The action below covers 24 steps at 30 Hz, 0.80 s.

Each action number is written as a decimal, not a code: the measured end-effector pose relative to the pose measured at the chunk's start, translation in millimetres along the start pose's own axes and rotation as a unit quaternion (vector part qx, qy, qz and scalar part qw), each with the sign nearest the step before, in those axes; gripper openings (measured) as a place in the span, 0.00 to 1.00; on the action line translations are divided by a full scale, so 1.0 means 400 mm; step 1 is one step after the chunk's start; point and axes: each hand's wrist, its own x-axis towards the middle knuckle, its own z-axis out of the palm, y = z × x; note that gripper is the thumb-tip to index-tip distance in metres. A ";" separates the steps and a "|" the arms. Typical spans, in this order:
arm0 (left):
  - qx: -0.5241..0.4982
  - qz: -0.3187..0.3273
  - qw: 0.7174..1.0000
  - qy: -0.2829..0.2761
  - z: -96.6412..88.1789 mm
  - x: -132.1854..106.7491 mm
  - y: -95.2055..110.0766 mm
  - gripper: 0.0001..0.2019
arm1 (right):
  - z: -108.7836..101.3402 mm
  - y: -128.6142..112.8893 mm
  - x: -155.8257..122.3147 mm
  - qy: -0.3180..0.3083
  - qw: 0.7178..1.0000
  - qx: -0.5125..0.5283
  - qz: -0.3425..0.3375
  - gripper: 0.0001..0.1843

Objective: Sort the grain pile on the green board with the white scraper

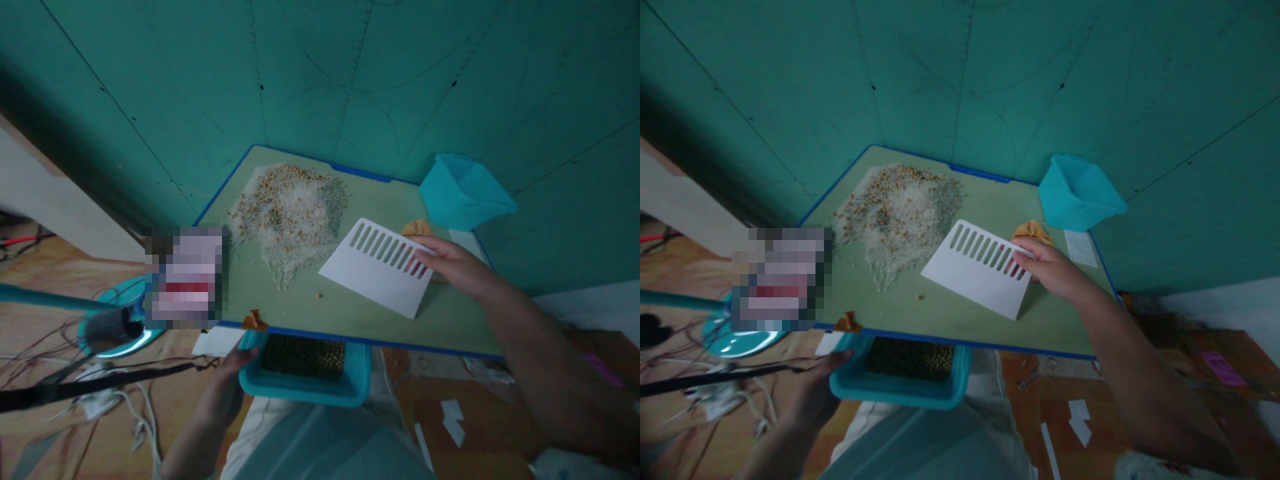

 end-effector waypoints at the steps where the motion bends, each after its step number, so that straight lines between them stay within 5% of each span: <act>1: -0.003 -0.001 1.000 0.000 -0.003 -0.001 -0.003 0.12 | 0.004 0.003 0.011 -0.008 1.000 0.007 0.002 0.21; 8: -0.007 -0.011 1.000 0.006 -0.002 -0.012 -0.001 0.09 | 0.043 -0.012 -0.015 -0.085 0.996 -0.017 0.003 0.23; 14: 0.002 -0.009 0.999 0.038 0.011 -0.006 0.004 0.12 | 0.010 0.003 -0.069 0.010 0.998 -0.052 -0.030 0.21; 19: -0.005 -0.018 1.000 0.023 0.011 -0.001 -0.004 0.14 | 0.004 0.002 -0.139 0.104 0.973 -0.197 -0.063 0.17; 24: -0.011 -0.012 0.999 0.034 0.009 0.001 -0.008 0.14 | 0.039 -0.001 -0.198 0.071 0.922 -0.340 -0.168 0.13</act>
